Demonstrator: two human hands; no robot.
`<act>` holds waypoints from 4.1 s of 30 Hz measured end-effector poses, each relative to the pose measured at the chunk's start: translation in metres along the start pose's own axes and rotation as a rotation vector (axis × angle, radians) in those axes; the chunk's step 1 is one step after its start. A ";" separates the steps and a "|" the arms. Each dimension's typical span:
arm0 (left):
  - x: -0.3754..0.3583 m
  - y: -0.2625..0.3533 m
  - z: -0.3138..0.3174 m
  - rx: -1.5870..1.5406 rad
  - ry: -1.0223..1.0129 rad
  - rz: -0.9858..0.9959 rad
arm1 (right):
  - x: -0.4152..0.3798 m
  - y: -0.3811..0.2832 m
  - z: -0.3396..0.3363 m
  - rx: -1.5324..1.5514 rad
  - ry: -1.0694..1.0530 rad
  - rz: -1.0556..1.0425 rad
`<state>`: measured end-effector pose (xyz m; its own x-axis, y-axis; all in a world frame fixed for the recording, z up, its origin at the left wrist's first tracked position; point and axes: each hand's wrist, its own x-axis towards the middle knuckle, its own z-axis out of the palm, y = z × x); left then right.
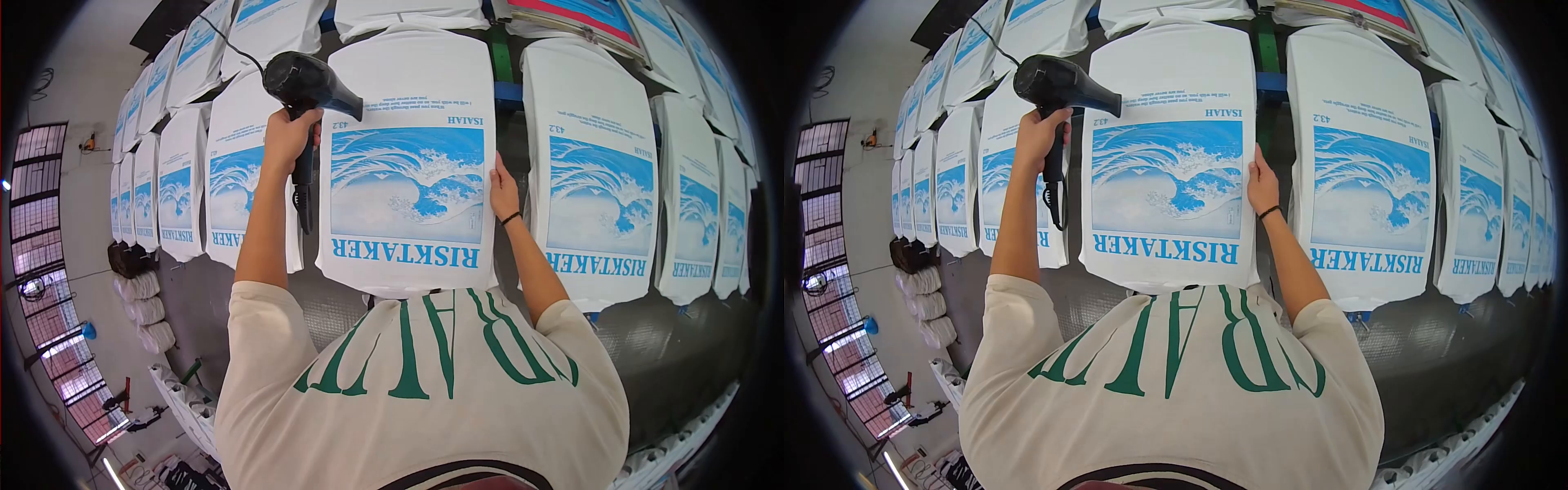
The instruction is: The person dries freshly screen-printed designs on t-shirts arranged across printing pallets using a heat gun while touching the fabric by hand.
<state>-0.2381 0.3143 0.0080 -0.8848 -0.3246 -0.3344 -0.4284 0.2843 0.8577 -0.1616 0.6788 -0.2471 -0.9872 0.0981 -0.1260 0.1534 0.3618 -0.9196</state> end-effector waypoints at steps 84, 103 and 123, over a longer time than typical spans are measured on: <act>-0.124 -0.006 0.085 0.036 -0.190 0.169 | 0.008 -0.052 0.001 -0.664 0.002 -0.558; -0.121 -0.008 0.078 -0.192 -0.272 0.123 | 0.021 -0.056 0.007 -0.901 -0.033 -0.541; -0.061 -0.066 -0.056 -0.125 0.106 0.038 | 0.012 -0.061 0.015 -1.123 -0.237 -0.376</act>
<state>-0.1456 0.2642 -0.0066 -0.8729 -0.4107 -0.2633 -0.3630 0.1860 0.9131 -0.1833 0.6439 -0.1978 -0.9441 -0.3163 -0.0932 -0.3081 0.9468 -0.0925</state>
